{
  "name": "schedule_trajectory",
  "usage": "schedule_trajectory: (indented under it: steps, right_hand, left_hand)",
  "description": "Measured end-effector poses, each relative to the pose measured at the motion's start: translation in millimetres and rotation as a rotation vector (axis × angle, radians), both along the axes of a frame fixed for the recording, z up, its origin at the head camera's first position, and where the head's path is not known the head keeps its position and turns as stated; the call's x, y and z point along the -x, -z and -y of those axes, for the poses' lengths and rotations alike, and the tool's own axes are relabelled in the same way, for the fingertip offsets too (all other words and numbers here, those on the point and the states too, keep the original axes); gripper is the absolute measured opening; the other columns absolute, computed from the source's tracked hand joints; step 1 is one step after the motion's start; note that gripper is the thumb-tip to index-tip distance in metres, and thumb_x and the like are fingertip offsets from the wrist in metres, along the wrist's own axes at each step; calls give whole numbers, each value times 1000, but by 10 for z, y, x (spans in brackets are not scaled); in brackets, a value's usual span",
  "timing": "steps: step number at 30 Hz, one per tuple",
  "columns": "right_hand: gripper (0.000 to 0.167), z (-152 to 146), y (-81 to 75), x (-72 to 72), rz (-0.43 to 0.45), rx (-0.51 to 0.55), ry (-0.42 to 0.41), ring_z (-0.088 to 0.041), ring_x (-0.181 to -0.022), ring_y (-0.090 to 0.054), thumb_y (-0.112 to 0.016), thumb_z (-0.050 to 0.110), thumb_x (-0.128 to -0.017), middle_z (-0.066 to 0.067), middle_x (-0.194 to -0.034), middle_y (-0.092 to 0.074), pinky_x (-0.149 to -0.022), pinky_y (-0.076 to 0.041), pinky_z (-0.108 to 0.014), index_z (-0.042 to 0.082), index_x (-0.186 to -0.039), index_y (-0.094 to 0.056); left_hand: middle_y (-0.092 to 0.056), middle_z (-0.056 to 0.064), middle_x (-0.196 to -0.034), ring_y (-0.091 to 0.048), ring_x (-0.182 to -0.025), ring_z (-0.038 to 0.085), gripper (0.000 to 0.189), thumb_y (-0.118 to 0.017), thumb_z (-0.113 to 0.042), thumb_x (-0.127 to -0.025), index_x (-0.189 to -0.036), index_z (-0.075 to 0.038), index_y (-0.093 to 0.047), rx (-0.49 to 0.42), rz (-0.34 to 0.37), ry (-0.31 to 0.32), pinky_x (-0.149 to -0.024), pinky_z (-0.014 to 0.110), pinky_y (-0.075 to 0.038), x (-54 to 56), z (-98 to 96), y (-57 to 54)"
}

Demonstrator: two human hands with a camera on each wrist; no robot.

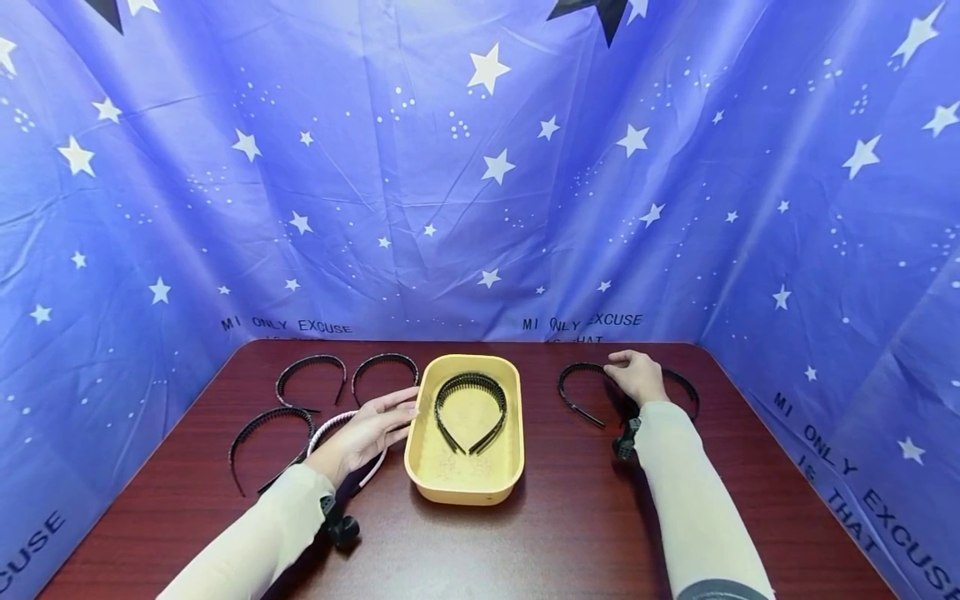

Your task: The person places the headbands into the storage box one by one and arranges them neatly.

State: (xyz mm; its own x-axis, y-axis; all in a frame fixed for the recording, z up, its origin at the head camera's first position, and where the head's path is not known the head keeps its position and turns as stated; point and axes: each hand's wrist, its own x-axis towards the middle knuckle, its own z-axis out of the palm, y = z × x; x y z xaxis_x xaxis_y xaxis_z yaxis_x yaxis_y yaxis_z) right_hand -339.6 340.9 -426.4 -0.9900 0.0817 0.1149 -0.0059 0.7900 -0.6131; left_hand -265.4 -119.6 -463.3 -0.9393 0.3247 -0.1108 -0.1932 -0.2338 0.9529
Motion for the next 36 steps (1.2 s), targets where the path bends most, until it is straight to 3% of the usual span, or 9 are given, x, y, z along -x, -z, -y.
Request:
schedule_trajectory:
  steps: [9, 26, 36]
  right_hand:
    - [43, 12, 60, 22, 29, -27, 11, -51, -119, -48, -65, 22, -96, -30, -124, -61, -105, -40, -59, -5, -129, -62]
    - [34, 1, 133, 8, 13, -55, -27, -42, -99, -63, -71, 11, -86, -22, -99, -72, -97, -45, -56, -9, -113, -67]
    - [30, 18, 59, 17, 2, -123, -70, -44, -103, -61, -64, 7, -87, -22, -101, -72, -97, -46, -56, -8, -112, -69]
  left_hand:
    - [-53, 22, -134, -59, -115, 21, 58, -61, -3, -97, -150, 2, -39, -7, -6, 1, -97, 32, -53, 7, -8, 2]
    - [-55, 20, -131, -60, -113, 20, 57, -61, 0, -97, -150, 2, -40, -13, 4, -6, -96, 32, -54, -3, -22, -6]
    - [-55, 22, -132, -61, -112, 20, 59, -62, -1, -97, -150, 2, -39, -16, -4, 6, -96, 32, -54, 0, -14, -15]
